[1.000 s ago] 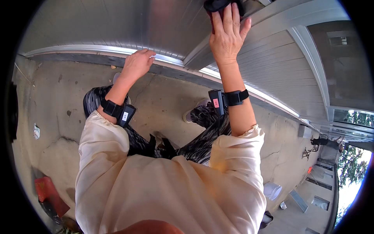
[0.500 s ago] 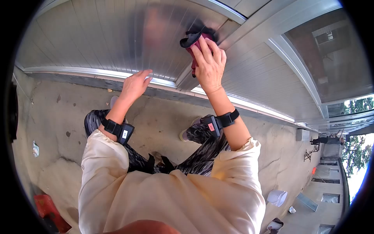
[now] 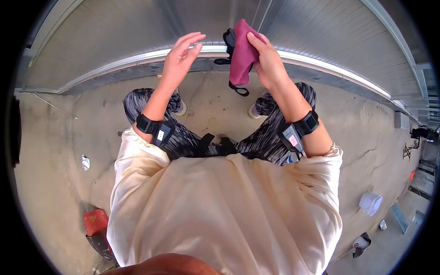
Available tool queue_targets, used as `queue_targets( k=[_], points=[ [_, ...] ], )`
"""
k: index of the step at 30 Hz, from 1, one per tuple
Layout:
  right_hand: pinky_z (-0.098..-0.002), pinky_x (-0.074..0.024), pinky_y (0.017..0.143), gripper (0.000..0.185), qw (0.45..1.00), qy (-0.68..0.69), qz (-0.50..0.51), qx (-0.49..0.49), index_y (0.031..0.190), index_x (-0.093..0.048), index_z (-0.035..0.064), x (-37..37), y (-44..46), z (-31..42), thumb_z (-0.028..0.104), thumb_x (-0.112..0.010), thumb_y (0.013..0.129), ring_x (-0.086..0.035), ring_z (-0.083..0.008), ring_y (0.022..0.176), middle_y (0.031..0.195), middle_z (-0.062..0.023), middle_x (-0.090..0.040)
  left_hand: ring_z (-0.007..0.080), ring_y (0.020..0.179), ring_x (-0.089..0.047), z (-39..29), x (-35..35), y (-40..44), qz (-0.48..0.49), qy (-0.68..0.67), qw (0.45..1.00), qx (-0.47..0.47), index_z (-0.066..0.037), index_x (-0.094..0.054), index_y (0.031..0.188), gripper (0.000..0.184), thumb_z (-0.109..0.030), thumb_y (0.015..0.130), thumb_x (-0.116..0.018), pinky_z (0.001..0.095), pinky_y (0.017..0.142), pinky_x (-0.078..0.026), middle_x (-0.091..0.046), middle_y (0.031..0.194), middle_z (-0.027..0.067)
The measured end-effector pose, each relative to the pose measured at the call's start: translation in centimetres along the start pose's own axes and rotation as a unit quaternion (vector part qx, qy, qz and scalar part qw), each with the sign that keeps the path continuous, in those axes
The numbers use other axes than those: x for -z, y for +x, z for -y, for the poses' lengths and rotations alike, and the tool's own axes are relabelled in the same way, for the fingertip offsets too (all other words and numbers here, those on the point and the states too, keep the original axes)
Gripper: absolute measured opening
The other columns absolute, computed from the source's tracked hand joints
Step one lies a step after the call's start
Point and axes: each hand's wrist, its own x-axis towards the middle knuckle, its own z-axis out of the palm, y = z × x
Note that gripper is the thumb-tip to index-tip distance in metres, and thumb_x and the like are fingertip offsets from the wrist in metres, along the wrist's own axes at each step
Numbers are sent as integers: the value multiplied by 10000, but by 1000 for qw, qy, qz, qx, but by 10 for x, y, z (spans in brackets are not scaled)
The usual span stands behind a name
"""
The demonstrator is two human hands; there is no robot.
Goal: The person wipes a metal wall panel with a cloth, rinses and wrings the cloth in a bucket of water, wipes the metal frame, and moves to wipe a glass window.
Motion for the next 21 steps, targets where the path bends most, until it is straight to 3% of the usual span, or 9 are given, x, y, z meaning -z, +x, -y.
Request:
queue_targets(
  k=[2, 4, 5, 8, 12, 13, 14, 17, 21],
  points=[
    [-296, -468, 762, 342, 998, -53, -17, 33, 1116, -535, 54, 5, 2, -13, 295, -580, 877, -592, -161, 882, 1022, -44, -600, 177, 954, -577, -24, -9, -15, -18, 60, 997, -42, -135, -623, 1090, 272, -248, 843, -618, 289, 767, -482, -567, 1099, 54],
    [-292, -472, 748, 309, 844, -454, -69, 276, 978, -631, 50, 10, 4, -23, 313, -648, 817, -603, -196, 859, 1022, -62, -601, 177, 953, -580, -30, -24, -27, 5, 40, 999, 7, -121, -606, 1113, 311, -265, 838, -621, 296, 778, -481, -569, 1089, 56],
    [-290, -479, 738, 273, 788, -476, -61, 386, 899, -678, 63, 10, 7, -28, 308, -680, 778, -606, -225, 857, 1021, -77, -596, 147, 988, -560, -28, -30, -31, 35, 26, 997, 58, -74, -549, 1191, 378, -243, 858, -610, 271, 814, -469, -549, 1133, 66],
    [-295, -480, 744, 267, 840, -427, -39, 333, 962, -679, 87, 1, 1, -29, 296, -666, 795, -608, -223, 870, 1022, -77, -595, 164, 1021, -544, 0, -49, -40, 52, -107, 983, 142, 2, -439, 1250, 528, -289, 852, -627, 291, 858, -453, -543, 1140, 119],
    [-304, -459, 819, 326, 859, -416, 1, 299, 1102, -614, 50, -14, -10, -45, 264, -602, 856, -597, -238, 943, 1045, -123, -596, 141, 1046, -521, 2, -50, -47, 36, -247, 945, 211, -33, -487, 1152, 426, -282, 844, -644, 298, 877, -437, -564, 1089, 82],
    [-306, -449, 853, 410, 887, -376, 47, 266, 1213, -544, 54, -11, -8, -58, 299, -569, 885, -576, -234, 1024, 1125, -139, -590, 141, 980, -550, -9, -47, -46, 5, -283, 926, 251, -50, -495, 1137, 398, -272, 843, -647, 293, 831, -461, -577, 1044, 67],
    [-317, -443, 888, 516, 960, -249, 90, 88, 1326, -423, 56, -17, -16, -56, 350, -519, 912, -522, -239, 1117, 1245, -151, -522, 142, 915, -579, -15, -44, -47, -23, -324, 898, 298, -67, -504, 1122, 371, -262, 842, -650, 288, 785, -485, -589, 1000, 51],
    [-360, -457, 900, 556, 975, -117, 183, 43, 1371, -332, 43, -12, -34, -40, 370, -448, 938, -440, -255, 1216, 1328, -153, -437, 142, 766, -601, 10, -19, -56, -46, -426, 826, 366, -58, -506, 1102, 352, -272, 853, -632, 275, 686, -506, -599, 943, 53],
    [-338, -482, 842, 438, 982, -120, 132, 57, 1257, -482, 23, 25, -32, -20, 321, -458, 938, -503, -234, 1158, 1264, -146, -505, 133, 721, -594, 13, 55, -12, -165, -328, 896, 248, -68, -506, 1067, 309, -221, 840, -648, 272, 630, -513, -595, 888, 43]
  ],
)
